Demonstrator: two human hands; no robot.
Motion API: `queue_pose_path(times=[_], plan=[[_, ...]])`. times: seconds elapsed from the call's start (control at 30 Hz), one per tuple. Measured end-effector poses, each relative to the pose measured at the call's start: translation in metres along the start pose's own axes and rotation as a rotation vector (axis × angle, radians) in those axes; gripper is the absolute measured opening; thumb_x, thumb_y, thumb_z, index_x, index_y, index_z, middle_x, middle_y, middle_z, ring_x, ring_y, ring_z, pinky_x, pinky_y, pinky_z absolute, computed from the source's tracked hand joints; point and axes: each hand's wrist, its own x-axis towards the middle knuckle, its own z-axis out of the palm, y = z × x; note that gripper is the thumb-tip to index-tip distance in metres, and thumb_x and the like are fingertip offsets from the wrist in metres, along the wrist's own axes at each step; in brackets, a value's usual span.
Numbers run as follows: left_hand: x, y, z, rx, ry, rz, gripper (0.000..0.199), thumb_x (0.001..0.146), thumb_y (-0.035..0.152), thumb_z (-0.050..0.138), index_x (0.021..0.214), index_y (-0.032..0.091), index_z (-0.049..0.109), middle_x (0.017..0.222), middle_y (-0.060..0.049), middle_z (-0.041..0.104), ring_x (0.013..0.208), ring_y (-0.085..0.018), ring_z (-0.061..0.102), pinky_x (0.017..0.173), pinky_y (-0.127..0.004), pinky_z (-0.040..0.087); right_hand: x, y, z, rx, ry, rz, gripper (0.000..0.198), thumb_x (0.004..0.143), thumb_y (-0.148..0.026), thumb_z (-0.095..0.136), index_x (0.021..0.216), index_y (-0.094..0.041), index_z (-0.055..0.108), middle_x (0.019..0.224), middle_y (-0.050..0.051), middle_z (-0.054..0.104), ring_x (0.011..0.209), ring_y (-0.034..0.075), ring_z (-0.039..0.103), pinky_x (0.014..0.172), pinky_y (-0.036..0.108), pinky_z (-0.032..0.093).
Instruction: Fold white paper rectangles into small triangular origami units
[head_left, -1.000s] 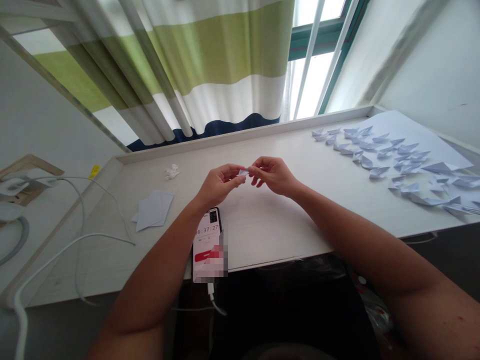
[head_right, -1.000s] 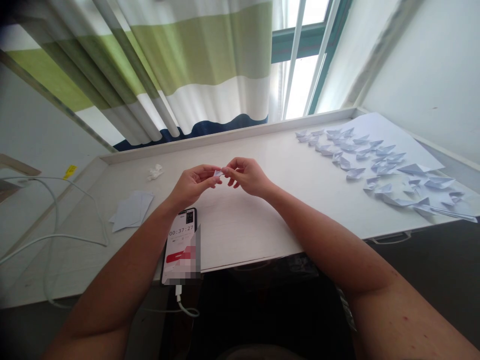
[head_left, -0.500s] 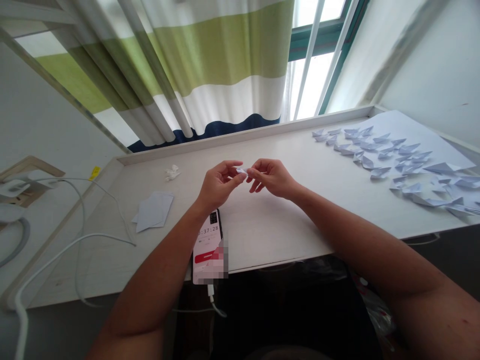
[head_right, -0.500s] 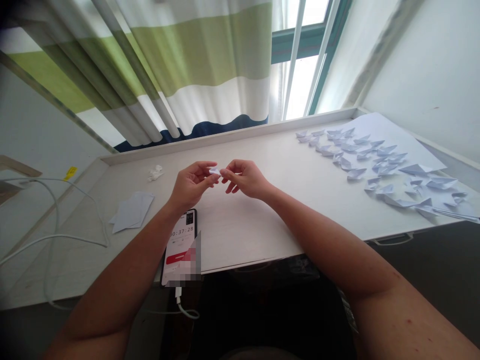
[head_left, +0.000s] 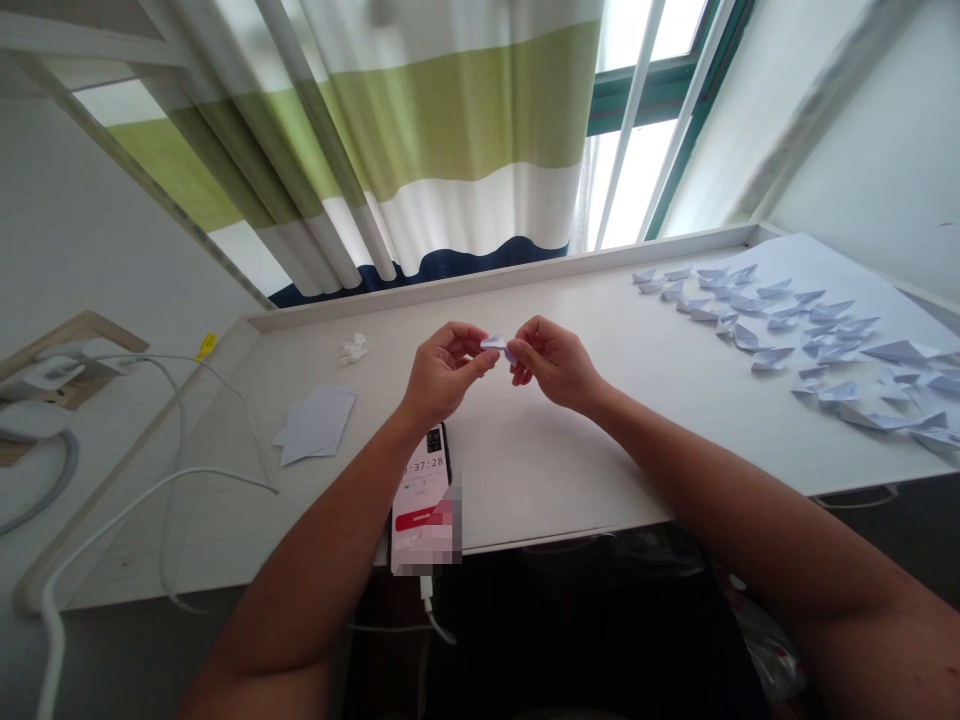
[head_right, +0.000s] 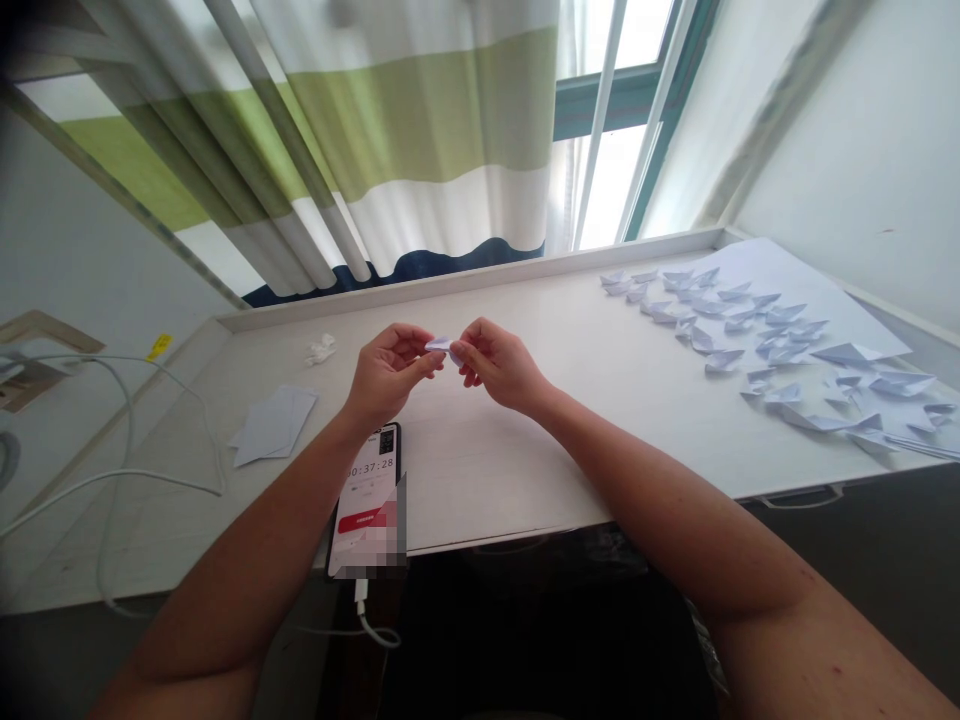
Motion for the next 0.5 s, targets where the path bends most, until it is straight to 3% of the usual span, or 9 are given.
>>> queue_pose_path(times=[0.2,0.5], plan=[[-0.0002,0.0008,-0.0014,0.0,-0.007,0.015,0.027,0.081,0.025,0.087,0.103,0.02,0.073,0.091,-0.003,0.077,0.083,-0.017,0.073,0.072,-0.029,0.059,-0.001,-0.0017,0.0,-0.03,0.02,-0.027,0.061,0.089,-0.083,0.074,0.088,-0.025,0.056,0.07,-0.002,0.07,0.057,0.015,0.068,0.054,0.03,0.056],[0.0014,-0.0039,-0.0077,0.198,-0.02,0.07,0.021,0.083,0.024,0.082,0.104,0.02,0.079,0.092,-0.005,0.079,0.084,-0.018,0.072,0.072,-0.03,0.056,-0.0012,-0.001,-0.0021,-0.095,0.052,-0.055,0.059,0.093,-0.082,0.07,0.089,-0.025,0.056,0.069,-0.001,0.071,0.056,0.015,0.067,0.053,0.03,0.055]])
